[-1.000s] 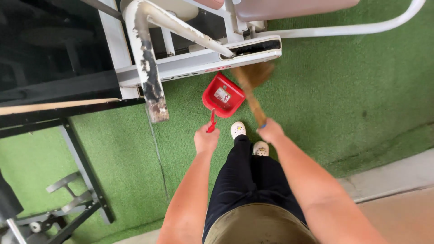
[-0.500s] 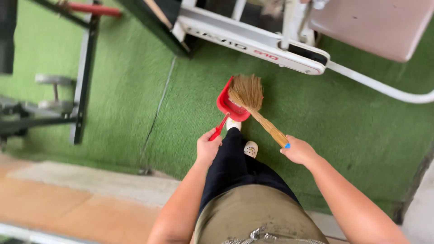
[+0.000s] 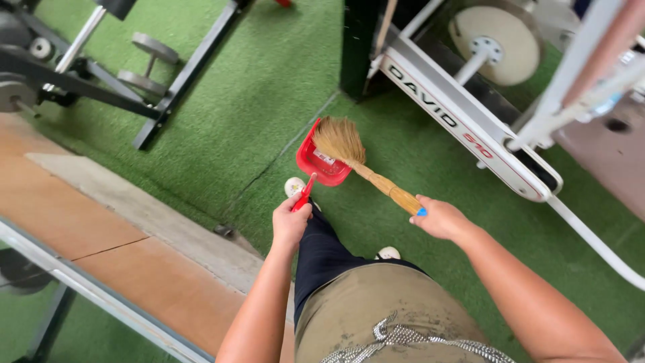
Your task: Sweeping the floor around gym equipment using a broom and dustpan.
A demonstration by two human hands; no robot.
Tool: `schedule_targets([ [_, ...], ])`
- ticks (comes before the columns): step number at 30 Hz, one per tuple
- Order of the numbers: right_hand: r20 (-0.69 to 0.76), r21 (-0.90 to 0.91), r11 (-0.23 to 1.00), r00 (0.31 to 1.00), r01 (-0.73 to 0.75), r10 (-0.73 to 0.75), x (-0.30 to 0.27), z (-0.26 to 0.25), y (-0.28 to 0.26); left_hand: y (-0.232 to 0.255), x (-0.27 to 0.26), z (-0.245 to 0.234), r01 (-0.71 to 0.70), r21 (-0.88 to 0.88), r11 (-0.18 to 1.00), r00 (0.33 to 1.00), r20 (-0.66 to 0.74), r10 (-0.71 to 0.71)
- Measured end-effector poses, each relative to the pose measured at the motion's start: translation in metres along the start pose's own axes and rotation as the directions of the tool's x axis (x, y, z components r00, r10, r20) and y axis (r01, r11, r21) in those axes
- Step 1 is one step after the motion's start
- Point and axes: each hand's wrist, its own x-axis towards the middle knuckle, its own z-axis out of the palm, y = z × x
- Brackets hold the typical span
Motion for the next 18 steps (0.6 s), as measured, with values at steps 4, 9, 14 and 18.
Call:
schedule_targets([
  [4,-0.003,-0.048,0.998,0.999,0.044,-0.044,0.071,-0.033,-0.082,0.036,0.087,-0.058,-0.061,-0.031,0.998,0.998,-0.009,0.061],
  [9,-0.004,-0.092,0.992,0.997,0.081,-0.081,0.132,-0.089,-0.190,0.116,0.169,-0.117,-0.012,-0.083,0.996,0.999,-0.034,0.009],
  [14,-0.094,-0.018,0.999,0.995,0.035,-0.036,0.195,-0.129,-0.248,0.182,0.248,-0.144,-0.010,0.043,0.999,1.000,0.022,0.009],
  [18,-0.128,0.094,0.996,0.992,-0.006,0.018,0.223,-0.170,-0.297,0.203,0.320,-0.133,-0.063,0.050,0.997,0.998,-0.005,0.064],
])
